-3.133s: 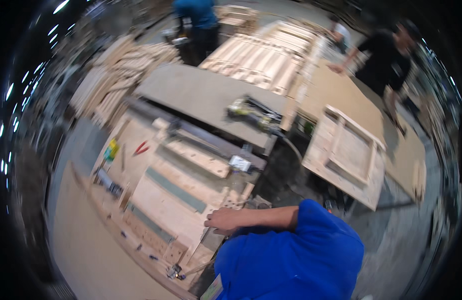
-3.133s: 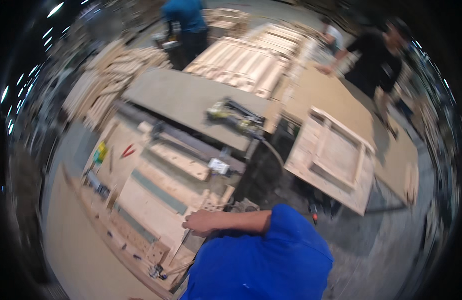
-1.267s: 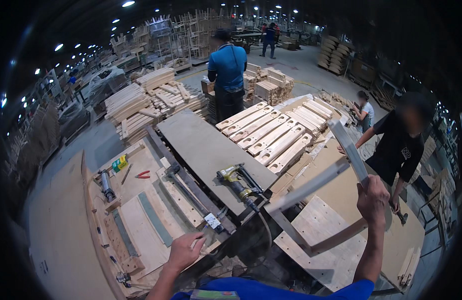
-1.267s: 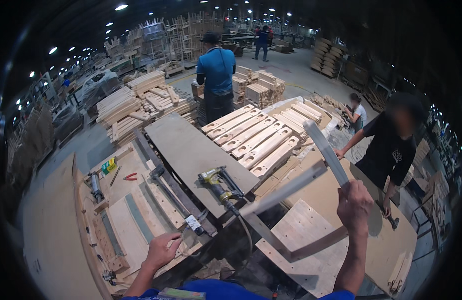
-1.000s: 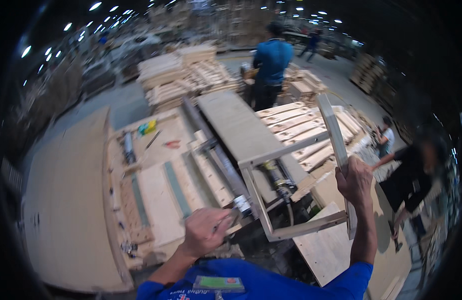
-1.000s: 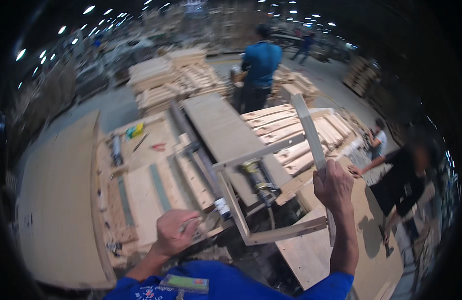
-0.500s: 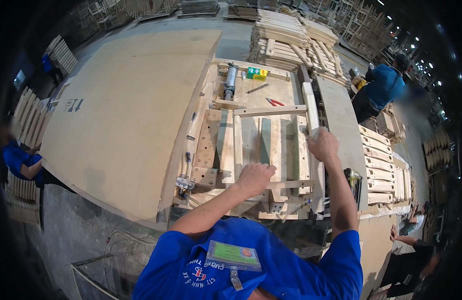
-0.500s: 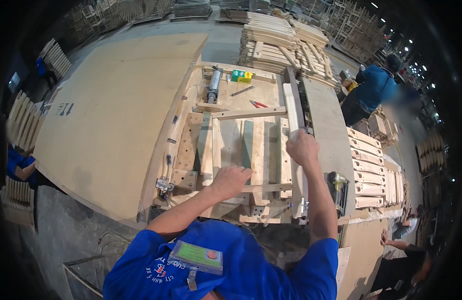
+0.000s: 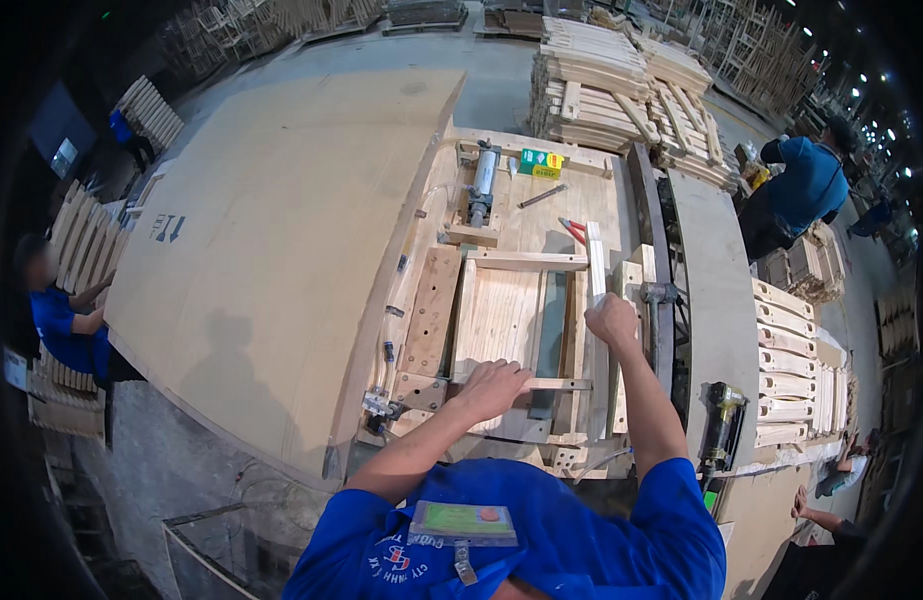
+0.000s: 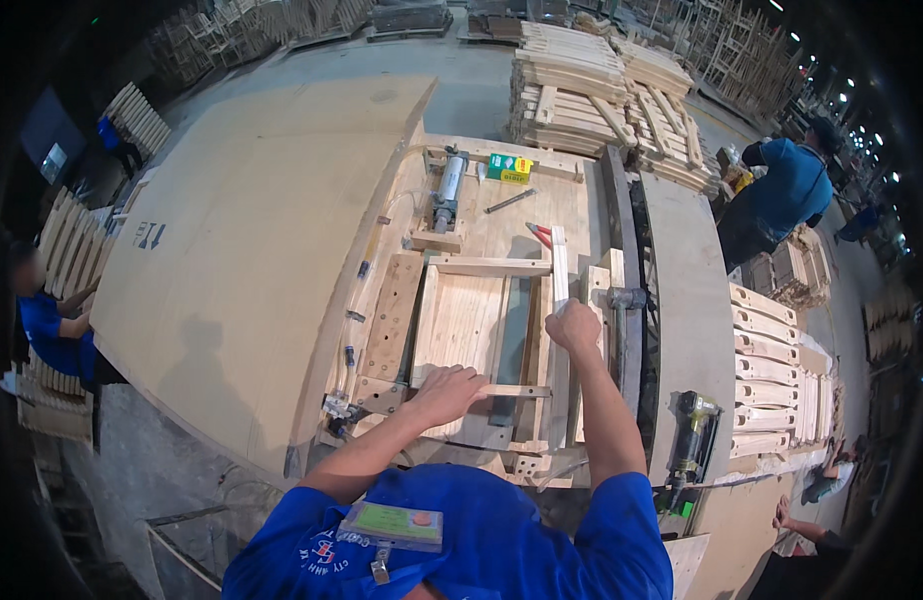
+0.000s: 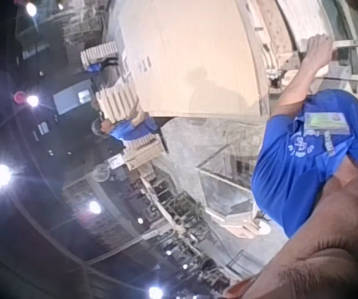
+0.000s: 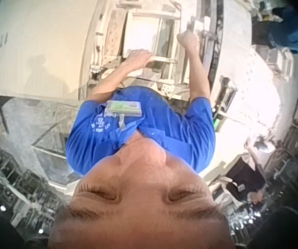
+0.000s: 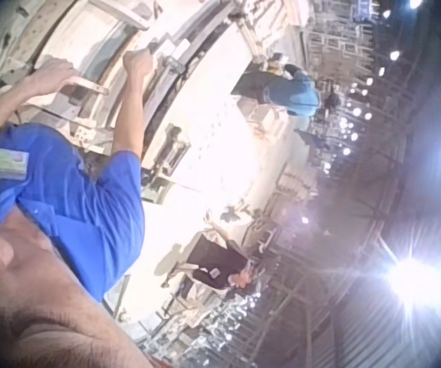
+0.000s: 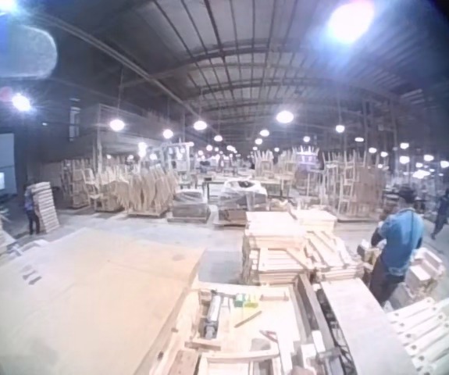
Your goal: The person assembles wooden chair frames on a workbench. They position frame pieces, use a pneumatic nail gun to fasten joints, and pass completed frames to a coworker. The process repeats with multiple frames.
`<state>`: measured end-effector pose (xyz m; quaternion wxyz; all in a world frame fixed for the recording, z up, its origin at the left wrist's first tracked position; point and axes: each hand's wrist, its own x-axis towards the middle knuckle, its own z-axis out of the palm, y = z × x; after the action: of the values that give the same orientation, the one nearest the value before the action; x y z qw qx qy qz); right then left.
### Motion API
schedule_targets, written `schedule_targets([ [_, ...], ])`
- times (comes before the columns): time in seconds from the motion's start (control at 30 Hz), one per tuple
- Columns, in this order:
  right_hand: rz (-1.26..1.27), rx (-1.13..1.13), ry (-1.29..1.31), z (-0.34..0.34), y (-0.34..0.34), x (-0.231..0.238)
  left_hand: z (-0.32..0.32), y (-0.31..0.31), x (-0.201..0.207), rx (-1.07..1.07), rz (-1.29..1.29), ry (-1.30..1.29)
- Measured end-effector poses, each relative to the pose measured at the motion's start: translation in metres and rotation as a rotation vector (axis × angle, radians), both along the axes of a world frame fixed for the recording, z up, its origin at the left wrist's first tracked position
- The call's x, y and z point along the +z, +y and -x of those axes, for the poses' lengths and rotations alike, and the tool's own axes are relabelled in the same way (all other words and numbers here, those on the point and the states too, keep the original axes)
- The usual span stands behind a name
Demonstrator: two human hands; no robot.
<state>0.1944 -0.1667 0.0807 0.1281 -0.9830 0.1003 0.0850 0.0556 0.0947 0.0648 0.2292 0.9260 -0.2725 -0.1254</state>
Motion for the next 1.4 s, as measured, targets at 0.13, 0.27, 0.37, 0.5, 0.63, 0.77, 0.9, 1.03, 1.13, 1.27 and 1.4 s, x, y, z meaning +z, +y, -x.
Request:
schedule_targets([
  [0.13,-0.036,-0.017,0.046,-0.013,-0.002,-0.012,-0.003,-0.003,-0.009,0.003,-0.020,-0.092],
  [0.27,-0.051,-0.023,0.021,-0.019,-0.001,-0.021,-0.013,0.004,-0.010,0.021,-0.042,-0.160],
  [0.37,-0.063,-0.022,0.032,-0.015,0.003,-0.032,-0.010,0.019,-0.008,0.050,-0.010,-0.149],
  [0.5,-0.065,0.002,0.097,0.008,0.015,-0.040,0.014,0.026,-0.018,0.092,-0.019,-0.158],
  [0.63,-0.048,-0.002,0.096,0.019,0.002,-0.046,0.016,0.016,-0.016,0.165,0.114,-0.175],
  [0.77,-0.211,-0.082,0.224,0.017,0.016,-0.038,0.019,0.012,-0.017,0.218,0.142,-0.254],
  [0.9,-0.259,-0.128,0.127,0.025,0.018,-0.035,0.016,0.007,-0.017,0.192,0.135,-0.245],
  [1.03,0.052,0.144,-0.462,0.073,0.042,-0.056,0.013,-0.006,-0.007,0.156,0.098,-0.254],
  [1.13,-0.224,0.407,-0.216,0.130,0.100,-0.057,0.013,0.011,-0.015,0.184,0.059,-0.197],
  [1.27,-0.357,0.341,-0.497,0.157,0.113,-0.068,0.016,0.023,-0.015,0.172,0.151,-0.097],
  [1.4,-0.362,0.409,-0.513,0.153,0.111,-0.067,0.042,0.074,0.002,0.236,0.160,-0.266],
])
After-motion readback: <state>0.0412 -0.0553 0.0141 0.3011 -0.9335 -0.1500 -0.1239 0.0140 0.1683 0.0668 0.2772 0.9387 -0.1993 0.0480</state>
